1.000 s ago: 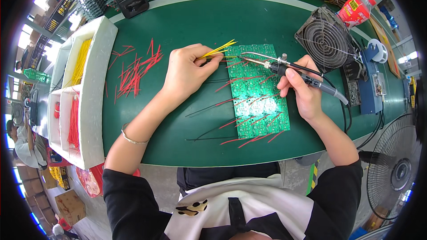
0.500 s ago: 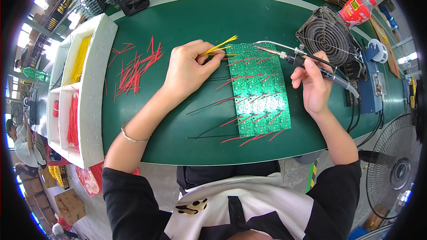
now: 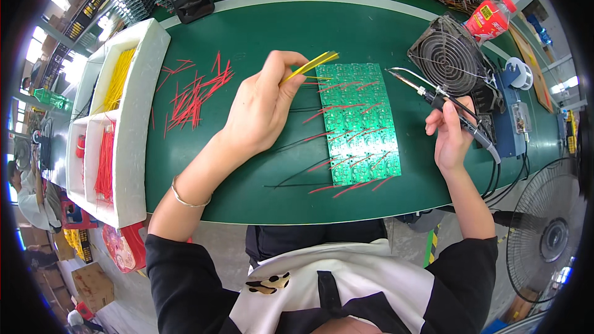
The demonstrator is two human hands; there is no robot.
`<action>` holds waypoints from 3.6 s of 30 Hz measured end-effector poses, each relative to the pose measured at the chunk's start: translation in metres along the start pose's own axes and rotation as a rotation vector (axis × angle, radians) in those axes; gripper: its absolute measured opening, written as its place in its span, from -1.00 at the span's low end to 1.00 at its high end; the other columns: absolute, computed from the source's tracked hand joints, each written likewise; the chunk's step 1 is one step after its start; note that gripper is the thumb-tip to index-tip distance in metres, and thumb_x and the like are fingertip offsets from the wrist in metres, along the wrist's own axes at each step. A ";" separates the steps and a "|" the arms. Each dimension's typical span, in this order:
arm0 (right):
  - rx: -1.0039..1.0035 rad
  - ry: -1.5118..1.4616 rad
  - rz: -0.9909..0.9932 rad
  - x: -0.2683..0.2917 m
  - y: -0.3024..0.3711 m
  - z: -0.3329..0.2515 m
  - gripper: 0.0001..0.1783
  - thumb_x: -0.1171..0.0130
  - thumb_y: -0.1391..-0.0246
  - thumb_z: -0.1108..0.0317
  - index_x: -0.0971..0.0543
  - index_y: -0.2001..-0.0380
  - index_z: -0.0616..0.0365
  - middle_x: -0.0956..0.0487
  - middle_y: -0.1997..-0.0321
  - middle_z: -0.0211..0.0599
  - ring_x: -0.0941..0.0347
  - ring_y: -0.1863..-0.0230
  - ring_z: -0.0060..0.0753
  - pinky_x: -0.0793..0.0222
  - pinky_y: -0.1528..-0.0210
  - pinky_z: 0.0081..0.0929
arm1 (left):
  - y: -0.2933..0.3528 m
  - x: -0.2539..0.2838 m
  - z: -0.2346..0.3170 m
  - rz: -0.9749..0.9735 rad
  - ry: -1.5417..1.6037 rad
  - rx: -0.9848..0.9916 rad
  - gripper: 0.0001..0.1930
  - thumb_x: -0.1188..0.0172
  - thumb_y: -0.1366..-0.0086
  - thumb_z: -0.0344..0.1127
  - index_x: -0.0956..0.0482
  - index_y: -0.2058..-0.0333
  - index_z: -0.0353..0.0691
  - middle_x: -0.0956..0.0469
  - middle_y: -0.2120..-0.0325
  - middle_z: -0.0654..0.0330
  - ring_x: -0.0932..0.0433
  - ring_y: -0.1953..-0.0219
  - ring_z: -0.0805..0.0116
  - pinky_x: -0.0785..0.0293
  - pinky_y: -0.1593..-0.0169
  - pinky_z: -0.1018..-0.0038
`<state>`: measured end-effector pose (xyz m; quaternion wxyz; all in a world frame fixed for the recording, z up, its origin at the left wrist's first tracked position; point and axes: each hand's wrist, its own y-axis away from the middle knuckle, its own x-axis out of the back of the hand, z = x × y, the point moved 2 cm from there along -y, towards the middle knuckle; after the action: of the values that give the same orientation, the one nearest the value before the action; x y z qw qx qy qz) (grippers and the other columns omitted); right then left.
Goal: The person takes wires from a divided tray and solders them onto a circuit board using a soldering iron.
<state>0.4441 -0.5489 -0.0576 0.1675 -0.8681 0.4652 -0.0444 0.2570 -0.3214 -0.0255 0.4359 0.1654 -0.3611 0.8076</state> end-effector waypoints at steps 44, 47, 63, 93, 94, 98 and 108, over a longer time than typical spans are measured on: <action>-0.076 -0.127 -0.208 -0.031 0.025 -0.001 -0.83 -0.02 -0.08 0.39 -0.25 0.39 0.19 -0.49 0.59 -0.15 -0.38 0.69 -0.51 -0.33 0.61 -0.65 | 0.007 -0.020 -0.035 -0.187 0.191 0.313 -0.91 -0.12 -0.11 -0.45 -0.43 0.51 -0.33 -0.25 0.71 0.43 -0.10 0.63 0.75 -0.01 0.59 0.69; -0.103 -0.139 -0.217 -0.033 0.027 -0.005 -0.83 -0.02 -0.08 0.40 -0.25 0.41 0.20 -0.48 0.60 -0.15 -0.37 0.70 -0.53 -0.33 0.62 -0.64 | 0.007 -0.021 -0.037 -0.144 0.219 0.260 -0.89 -0.15 -0.02 -0.43 -0.43 0.56 -0.34 -0.19 0.84 0.28 -0.09 0.74 0.61 -0.07 0.63 0.58; -0.182 -0.099 -0.280 -0.039 0.028 -0.003 -0.81 -0.06 -0.05 0.42 -0.25 0.43 0.19 -0.49 0.60 -0.15 -0.40 0.67 -0.54 -0.36 0.59 -0.65 | 0.008 -0.020 -0.037 -0.232 0.250 0.338 -0.88 -0.11 -0.12 -0.47 -0.39 0.56 -0.31 -0.24 0.70 0.46 -0.08 0.63 0.78 0.02 0.60 0.71; -0.222 -0.113 -0.282 -0.041 0.027 -0.004 -0.80 -0.07 -0.05 0.40 -0.26 0.44 0.21 -0.49 0.60 -0.14 -0.42 0.65 -0.51 -0.37 0.58 -0.63 | 0.008 -0.021 -0.036 -0.210 0.195 0.314 -0.87 -0.13 -0.09 -0.46 -0.41 0.59 -0.31 -0.22 0.73 0.46 -0.08 0.65 0.77 0.02 0.61 0.70; -0.226 -0.109 -0.285 -0.041 0.027 -0.004 -0.80 -0.07 -0.05 0.40 -0.26 0.44 0.21 -0.49 0.60 -0.14 -0.42 0.65 -0.51 -0.37 0.58 -0.63 | 0.008 -0.021 -0.037 -0.180 0.203 0.290 -0.89 -0.15 -0.04 -0.44 -0.43 0.59 -0.33 -0.23 0.80 0.36 -0.11 0.72 0.69 -0.04 0.63 0.64; -0.216 -0.087 -0.290 -0.041 0.028 -0.003 -0.80 -0.07 -0.05 0.41 -0.26 0.43 0.21 -0.49 0.59 -0.13 -0.43 0.65 -0.50 -0.38 0.58 -0.63 | 0.007 -0.021 -0.037 -0.151 0.213 0.270 -0.88 -0.17 0.02 -0.42 -0.45 0.59 -0.35 -0.23 0.87 0.27 -0.13 0.78 0.62 -0.12 0.65 0.58; -0.165 -0.100 -0.264 -0.038 0.027 -0.004 -0.80 -0.06 -0.06 0.40 -0.26 0.42 0.22 -0.50 0.58 -0.12 -0.43 0.65 -0.50 -0.38 0.57 -0.62 | 0.008 -0.020 -0.034 -0.199 0.188 0.313 -0.89 -0.13 -0.07 -0.46 -0.42 0.58 -0.32 -0.19 0.76 0.45 -0.06 0.66 0.76 0.03 0.61 0.69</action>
<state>0.3999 -0.5322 -0.0603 0.1111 -0.9336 0.3402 0.0156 0.2630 -0.3108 -0.0639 0.5141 0.1900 -0.1709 0.8188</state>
